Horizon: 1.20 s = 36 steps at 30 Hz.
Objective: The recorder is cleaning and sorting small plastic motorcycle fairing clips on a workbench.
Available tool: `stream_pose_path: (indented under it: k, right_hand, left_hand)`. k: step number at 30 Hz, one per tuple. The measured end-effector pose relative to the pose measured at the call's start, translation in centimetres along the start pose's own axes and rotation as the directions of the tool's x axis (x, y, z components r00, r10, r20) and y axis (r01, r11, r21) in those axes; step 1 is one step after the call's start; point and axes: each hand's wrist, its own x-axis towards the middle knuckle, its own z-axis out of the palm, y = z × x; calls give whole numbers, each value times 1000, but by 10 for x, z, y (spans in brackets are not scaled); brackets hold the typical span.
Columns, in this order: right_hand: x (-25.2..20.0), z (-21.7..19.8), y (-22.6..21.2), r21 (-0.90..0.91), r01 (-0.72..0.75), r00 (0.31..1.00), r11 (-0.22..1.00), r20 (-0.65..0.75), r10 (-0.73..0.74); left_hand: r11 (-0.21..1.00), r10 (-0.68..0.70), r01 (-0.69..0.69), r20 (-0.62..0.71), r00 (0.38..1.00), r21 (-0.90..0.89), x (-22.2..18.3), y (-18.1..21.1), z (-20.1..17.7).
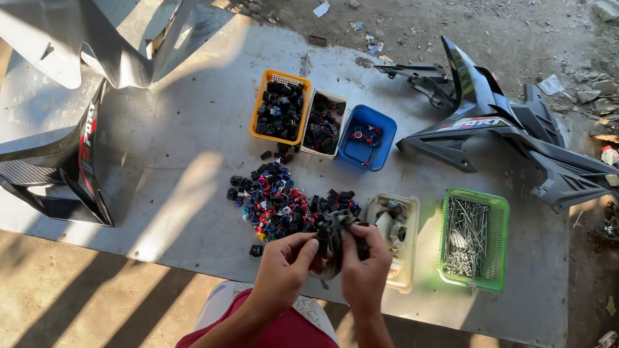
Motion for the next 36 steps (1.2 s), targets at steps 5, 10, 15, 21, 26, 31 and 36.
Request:
stream_pose_path:
  k: [5,10,15,21,26,31,36]
  right_hand:
    - [-11,1,-5,239,-101,989,966,131,71]
    - [-7,13,-13,274,-57,998,960,13,55]
    - [-7,14,-26,307,36,999,951,-3,-37]
    - [12,10,-24,163,212,977,964,-43,-208]
    - [17,5,-23,96,261,965,960,-43,-258]
    - [22,10,-33,15,291,957,956,4,-292]
    - [24,16,-52,-146,363,931,920,106,-350]
  left_hand:
    - [999,24,-27,-68,997,-45,7,10,7]
    - [997,73,-73,-31,997,-7,13,14,16]
    - [981,177,-166,-122,977,98,16,23,23]
    - [960,187,-184,8,982,209,22,28,29]
    - [978,115,-132,112,987,164,24,41,17]
    - [996,16,-29,155,988,81,23,29,7]
    - [996,-58,61,44,997,-69,24,24,-4]
